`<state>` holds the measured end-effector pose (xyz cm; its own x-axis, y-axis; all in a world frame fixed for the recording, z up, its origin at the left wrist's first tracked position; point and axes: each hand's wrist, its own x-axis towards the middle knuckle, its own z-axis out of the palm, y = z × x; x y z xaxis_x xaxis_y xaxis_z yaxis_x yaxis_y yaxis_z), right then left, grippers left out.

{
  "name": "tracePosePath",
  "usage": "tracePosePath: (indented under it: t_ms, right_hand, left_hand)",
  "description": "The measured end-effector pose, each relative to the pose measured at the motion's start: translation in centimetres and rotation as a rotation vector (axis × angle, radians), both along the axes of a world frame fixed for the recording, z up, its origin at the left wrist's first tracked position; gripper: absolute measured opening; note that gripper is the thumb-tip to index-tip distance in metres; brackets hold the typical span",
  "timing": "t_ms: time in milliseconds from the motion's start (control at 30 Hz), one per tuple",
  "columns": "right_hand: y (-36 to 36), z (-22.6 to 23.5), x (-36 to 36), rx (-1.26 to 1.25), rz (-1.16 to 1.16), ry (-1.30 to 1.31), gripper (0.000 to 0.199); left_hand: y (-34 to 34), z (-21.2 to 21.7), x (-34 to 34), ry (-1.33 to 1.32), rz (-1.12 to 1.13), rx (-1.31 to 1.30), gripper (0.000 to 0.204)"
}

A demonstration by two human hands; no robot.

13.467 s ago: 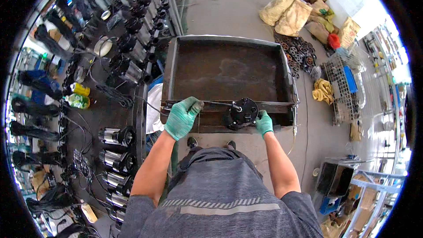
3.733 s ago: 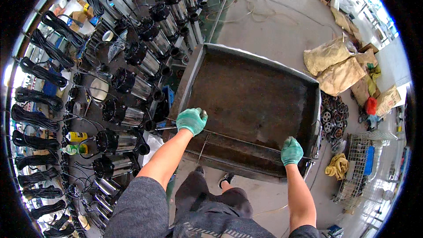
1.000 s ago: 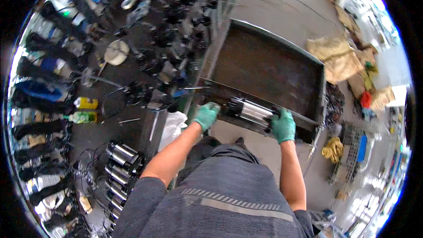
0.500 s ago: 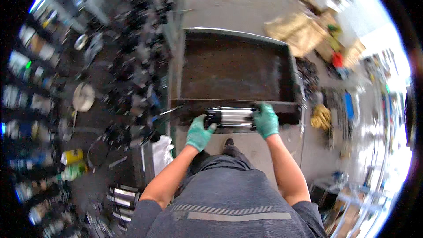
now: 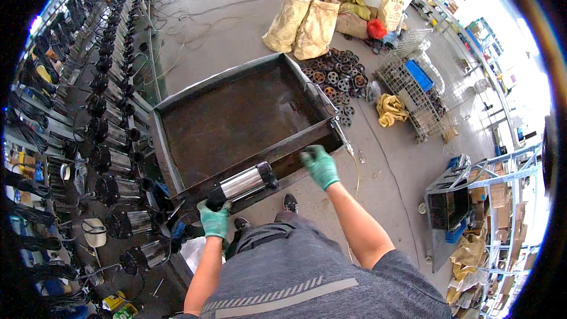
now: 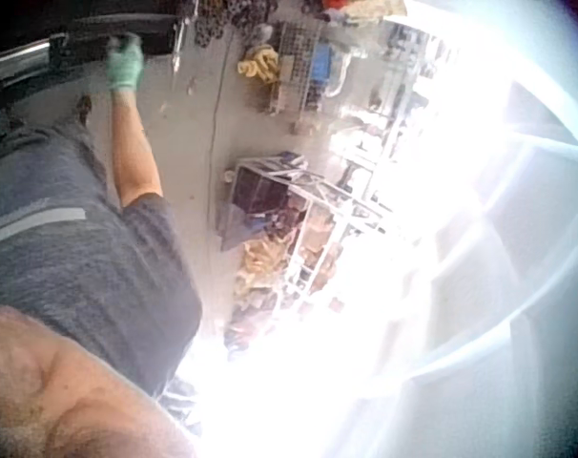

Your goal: The person repeatedly picks up a cylindrical metal pump from a metal tray, places it on a rack, and then returns it to the tray. This cycle is performed multiple times in a workshop setting.

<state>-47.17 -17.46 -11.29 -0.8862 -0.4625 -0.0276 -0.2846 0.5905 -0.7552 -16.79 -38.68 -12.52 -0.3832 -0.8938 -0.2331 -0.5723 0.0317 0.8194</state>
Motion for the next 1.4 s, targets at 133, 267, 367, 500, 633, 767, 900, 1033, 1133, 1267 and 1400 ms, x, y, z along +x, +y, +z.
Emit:
tracePosePath:
  t_ms: [133, 267, 367, 500, 633, 767, 900, 1033, 1133, 1267, 1400]
  right_hand:
    - [10.5, -7.8, -8.5, 0.224, -0.406, 0.016, 0.042]
    - [12.4, -10.5, -12.0, 0.197, -0.404, -0.169, 0.043]
    - [9.9, -7.8, -10.5, 0.295, -0.38, -0.056, 0.041]
    - [9.5, -6.6, -10.2, 0.383, -0.278, 0.053, 0.038]
    - [7.9, -7.1, -10.9, 0.223, -0.288, 0.023, 0.037]
    - [6.5, -7.3, -11.4, 0.234, -0.362, -0.105, 0.035]
    - [6.6, -7.6, -11.1, -0.196, -0.238, -0.335, 0.025]
    - [4.2, -2.2, -5.3, -0.13, 0.186, -0.555, 0.022]
    - [2.8, -3.1, -3.0, -0.07, 0.376, -0.487, 0.026]
    - [0.5, -3.0, -1.2, -0.111, 0.443, -0.5, 0.025]
    - [-1.5, -2.9, -0.6, -0.11, 0.506, -0.454, 0.024]
  left_hand:
    - [-0.1, -2.0, 0.4, -0.073, -0.042, -0.205, 0.07]
    - [-0.2, -2.1, 0.7, -0.074, -0.054, -0.121, 0.068]
    - [-0.6, -1.1, 0.7, -0.12, -0.035, -0.059, 0.067]
    - [-1.1, -1.8, 0.7, -0.096, -0.077, -0.054, 0.068]
    - [-1.9, -3.4, 1.3, -0.151, -0.096, -0.089, 0.068]
    - [-2.0, -3.6, 1.6, -0.081, -0.077, -0.001, 0.069]
    - [-1.4, -1.7, 0.1, -0.161, -0.084, -0.034, 0.064]
    - [-0.5, 0.1, 0.3, -0.192, -0.081, -0.041, 0.062]
    - [-0.9, 0.2, 0.1, -0.194, -0.115, -0.049, 0.064]
    - [-1.2, -0.2, 0.2, -0.169, -0.149, -0.049, 0.063]
    - [-0.9, -0.2, 0.3, -0.186, -0.073, -0.019, 0.066]
